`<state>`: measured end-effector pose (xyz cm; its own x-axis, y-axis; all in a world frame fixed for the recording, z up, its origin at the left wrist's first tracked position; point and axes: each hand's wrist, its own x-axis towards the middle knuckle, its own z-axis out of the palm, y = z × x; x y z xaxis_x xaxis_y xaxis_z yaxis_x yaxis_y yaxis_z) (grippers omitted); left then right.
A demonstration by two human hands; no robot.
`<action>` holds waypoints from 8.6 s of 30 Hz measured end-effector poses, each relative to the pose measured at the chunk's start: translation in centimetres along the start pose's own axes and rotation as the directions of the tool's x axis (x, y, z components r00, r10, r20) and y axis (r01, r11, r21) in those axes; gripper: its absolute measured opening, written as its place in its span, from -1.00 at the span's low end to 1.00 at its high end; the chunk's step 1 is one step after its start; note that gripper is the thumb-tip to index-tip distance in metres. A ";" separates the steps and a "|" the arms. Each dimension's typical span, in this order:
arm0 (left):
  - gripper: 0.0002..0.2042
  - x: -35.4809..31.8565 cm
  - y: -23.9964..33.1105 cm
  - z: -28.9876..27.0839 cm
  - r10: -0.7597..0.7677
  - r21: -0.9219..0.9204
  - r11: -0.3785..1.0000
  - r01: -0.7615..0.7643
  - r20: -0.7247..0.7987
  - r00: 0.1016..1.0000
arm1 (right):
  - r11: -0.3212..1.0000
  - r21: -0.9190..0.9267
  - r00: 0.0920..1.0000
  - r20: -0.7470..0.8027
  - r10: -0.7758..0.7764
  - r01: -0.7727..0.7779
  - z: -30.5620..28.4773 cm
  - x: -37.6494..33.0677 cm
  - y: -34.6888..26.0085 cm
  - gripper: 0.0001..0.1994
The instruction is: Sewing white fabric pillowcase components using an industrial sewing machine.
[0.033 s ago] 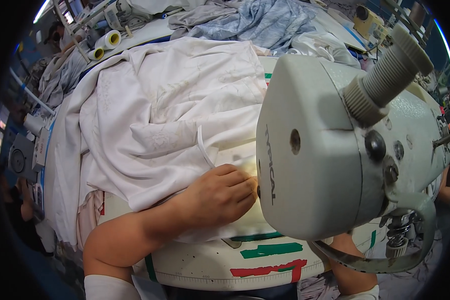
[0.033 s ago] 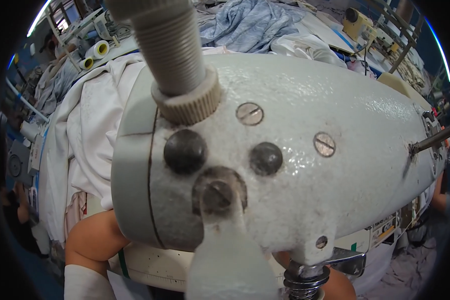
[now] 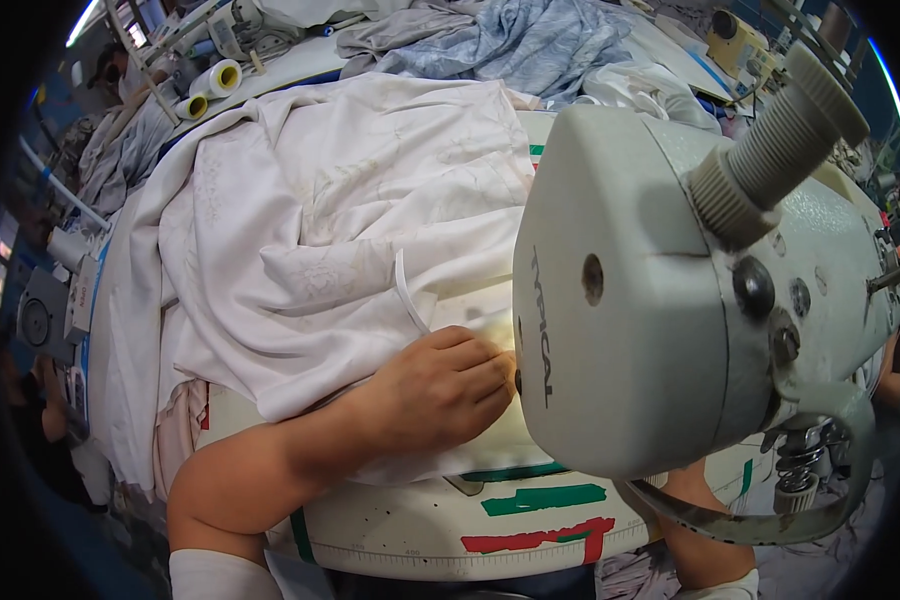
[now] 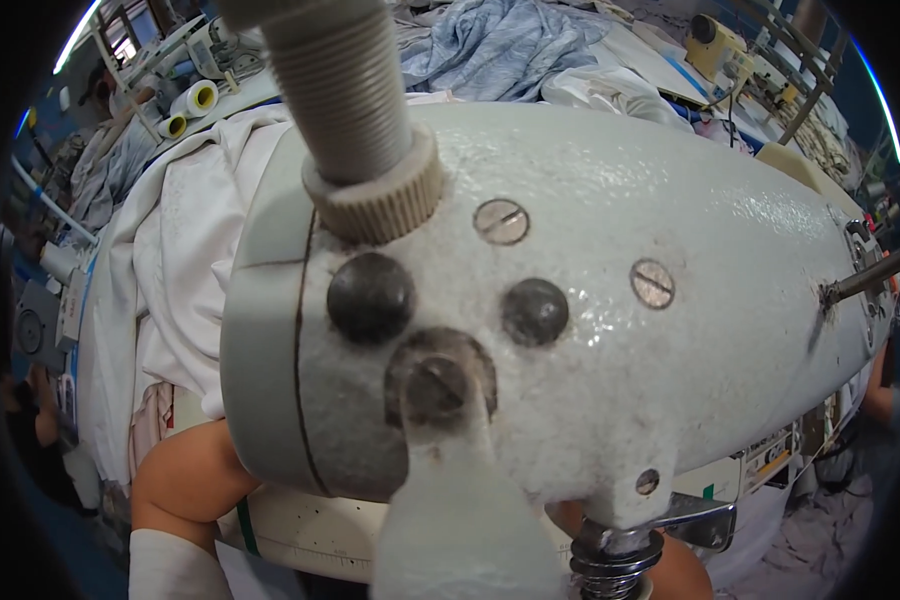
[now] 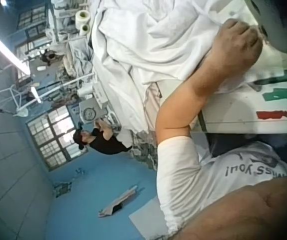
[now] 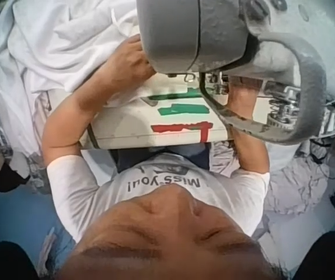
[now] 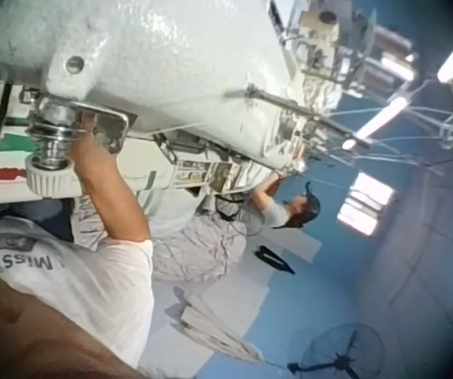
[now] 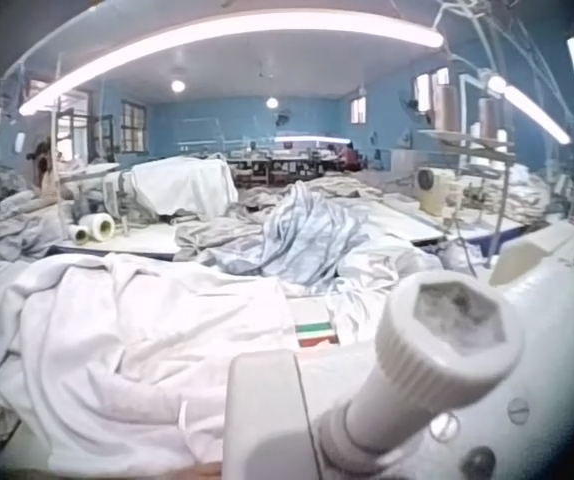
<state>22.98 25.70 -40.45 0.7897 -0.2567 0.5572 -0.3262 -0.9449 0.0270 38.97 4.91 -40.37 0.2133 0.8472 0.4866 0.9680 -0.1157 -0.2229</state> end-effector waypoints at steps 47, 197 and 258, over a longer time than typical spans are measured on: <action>-0.64 -1.1 0.0 -1.2 -0.045 -0.416 0.900 0.131 0.210 0.977 | 0.992 -0.045 0.993 -0.013 -0.119 0.118 -0.2 -0.9 0.3 -0.72; -0.90 3.8 -14.5 4.6 -0.540 0.009 0.842 0.540 0.012 0.842 | 0.473 0.879 0.974 0.150 -0.172 -0.052 -1.0 -5.2 -9.4 -0.86; -0.46 -3.9 21.2 -6.8 -0.796 -0.108 0.582 0.806 0.128 0.592 | 0.581 0.771 0.936 0.349 -0.041 -0.262 -8.2 -25.6 -19.2 -0.79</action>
<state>9.43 8.05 -36.41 0.7935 0.5740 0.2024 0.3905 -0.7352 0.5540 16.02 -18.79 -41.57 0.1135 0.9789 0.1698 0.4046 0.1106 -0.9078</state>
